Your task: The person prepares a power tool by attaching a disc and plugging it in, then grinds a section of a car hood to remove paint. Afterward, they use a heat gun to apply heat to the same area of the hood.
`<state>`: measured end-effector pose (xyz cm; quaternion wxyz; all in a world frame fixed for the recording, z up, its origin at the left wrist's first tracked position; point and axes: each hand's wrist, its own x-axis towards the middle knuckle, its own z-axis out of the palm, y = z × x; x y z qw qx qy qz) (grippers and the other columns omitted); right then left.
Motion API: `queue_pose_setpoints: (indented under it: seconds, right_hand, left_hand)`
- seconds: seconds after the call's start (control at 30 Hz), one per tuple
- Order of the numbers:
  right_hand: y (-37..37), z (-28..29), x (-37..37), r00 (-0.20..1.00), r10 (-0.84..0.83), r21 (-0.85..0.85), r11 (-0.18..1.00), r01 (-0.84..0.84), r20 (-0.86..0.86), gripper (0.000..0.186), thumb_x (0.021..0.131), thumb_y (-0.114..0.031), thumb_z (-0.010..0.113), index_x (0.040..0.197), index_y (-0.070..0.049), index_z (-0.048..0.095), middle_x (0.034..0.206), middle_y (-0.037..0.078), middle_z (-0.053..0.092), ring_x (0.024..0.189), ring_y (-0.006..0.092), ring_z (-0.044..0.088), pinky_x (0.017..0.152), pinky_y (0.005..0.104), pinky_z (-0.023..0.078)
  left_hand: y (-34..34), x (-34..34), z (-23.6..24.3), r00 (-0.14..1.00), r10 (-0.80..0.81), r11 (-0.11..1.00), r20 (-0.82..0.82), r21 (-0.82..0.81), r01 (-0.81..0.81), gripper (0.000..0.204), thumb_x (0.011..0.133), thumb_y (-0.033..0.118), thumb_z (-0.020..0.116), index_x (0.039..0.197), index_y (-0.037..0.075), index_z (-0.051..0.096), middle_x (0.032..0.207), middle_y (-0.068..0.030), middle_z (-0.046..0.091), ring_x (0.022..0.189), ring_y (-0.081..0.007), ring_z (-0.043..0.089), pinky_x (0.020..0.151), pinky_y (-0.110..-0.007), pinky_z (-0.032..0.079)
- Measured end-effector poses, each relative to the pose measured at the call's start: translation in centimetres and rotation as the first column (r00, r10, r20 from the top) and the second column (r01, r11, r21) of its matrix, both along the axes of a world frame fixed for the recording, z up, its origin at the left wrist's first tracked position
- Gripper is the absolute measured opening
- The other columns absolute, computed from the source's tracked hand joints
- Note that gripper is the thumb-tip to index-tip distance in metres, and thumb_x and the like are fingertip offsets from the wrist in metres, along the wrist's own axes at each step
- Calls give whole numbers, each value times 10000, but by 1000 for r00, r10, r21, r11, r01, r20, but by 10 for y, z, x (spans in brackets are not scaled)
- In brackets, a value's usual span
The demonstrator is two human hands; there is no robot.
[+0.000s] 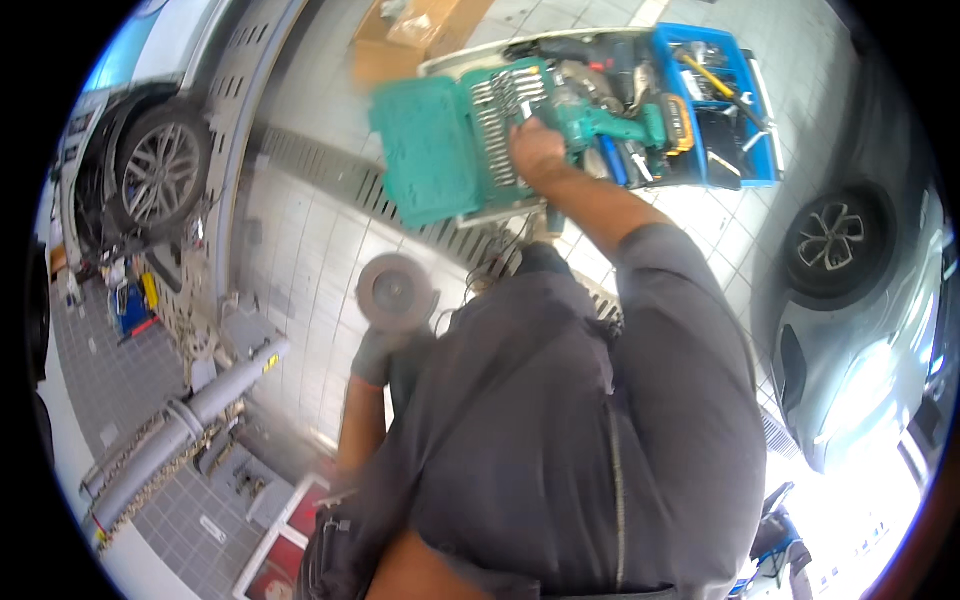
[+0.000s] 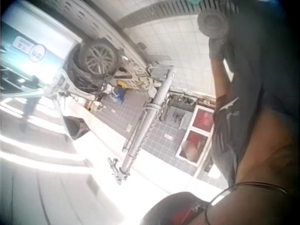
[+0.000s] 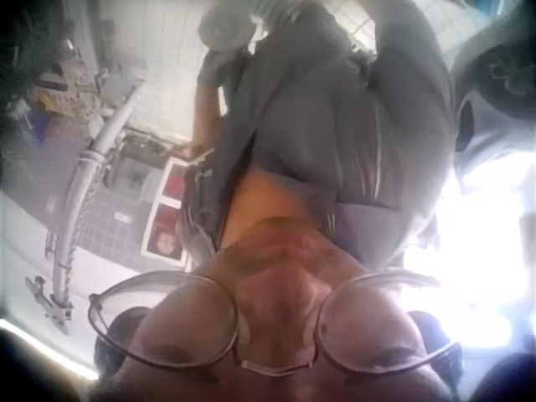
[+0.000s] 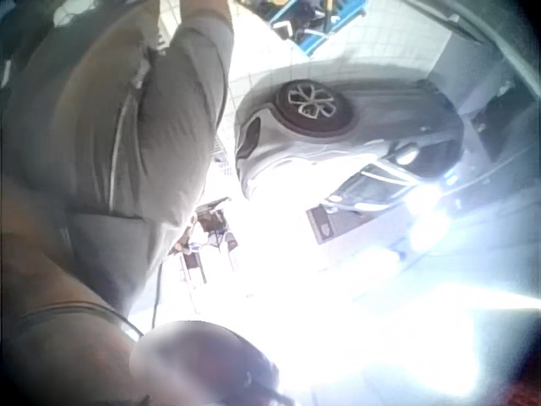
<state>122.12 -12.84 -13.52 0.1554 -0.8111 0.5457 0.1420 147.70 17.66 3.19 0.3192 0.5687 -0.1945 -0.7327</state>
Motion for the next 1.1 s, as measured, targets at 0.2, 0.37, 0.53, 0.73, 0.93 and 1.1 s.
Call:
queue_pose_setpoints:
  seconds: [0.2, 0.37, 0.53, 0.73, 0.93, 1.1]
  right_hand:
    - [65, 160, 21, 616, -89, 123, 992, -13, 782, 228, 842, -154, 715, 1037, -39, 692, 1066, 136, 619, 935, 303, 689, 821, 426, 576]
    - [167, 222, 53, 338, 279, -263, 960, -94, 899, 206, 782, -83, 759, 974, -63, 686, 1147, 94, 637, 1056, 290, 615, 926, 404, 492]
    - [245, 226, 93, 639, 426, -466, 877, -118, 640, 200, 751, -110, 763, 938, -93, 693, 1123, 43, 646, 1040, 247, 573, 887, 401, 430]
    - [309, 246, 136, 776, 404, -553, 829, -85, 485, 196, 702, -123, 696, 893, -98, 662, 980, 11, 614, 974, 230, 553, 828, 370, 427]
    - [367, 270, 147, 862, 369, -505, 848, -159, 348, 147, 771, -140, 639, 908, -89, 660, 913, 25, 582, 985, 221, 541, 870, 352, 429]
    - [422, 277, 138, 953, 175, -478, 877, -37, 246, 90, 776, -155, 640, 830, -87, 667, 902, 39, 591, 981, 221, 556, 879, 351, 449]
  left_hand:
    - [-4, 32, -20, 998, -46, 997, -50, 57, 49, 568, 782, 270, 828, 1238, -15, 647, 1069, -122, 714, 909, -223, 703, 808, -354, 587]
    - [-29, 50, -12, 943, -330, 935, 35, -123, 331, 422, 834, 212, 779, 1182, -7, 682, 1009, -102, 732, 883, -198, 707, 808, -329, 582]
    - [-24, 90, -25, 862, -470, 882, -191, -129, 452, 433, 826, 210, 784, 1188, -2, 677, 998, -98, 727, 855, -197, 702, 785, -340, 585]
    - [4, 122, -19, 800, -566, 824, -199, -177, 539, 440, 827, 209, 795, 1195, 2, 669, 997, -117, 727, 828, -226, 706, 760, -368, 596]
    - [34, 136, -20, 599, -801, 544, -16, -437, 716, 406, 876, 213, 765, 1221, 21, 669, 1063, -104, 725, 949, -197, 693, 863, -347, 578]
    - [57, 111, -5, 411, -887, 270, 211, -486, 832, 376, 908, 203, 741, 1240, 44, 667, 1124, -85, 721, 1035, -160, 663, 942, -329, 545]
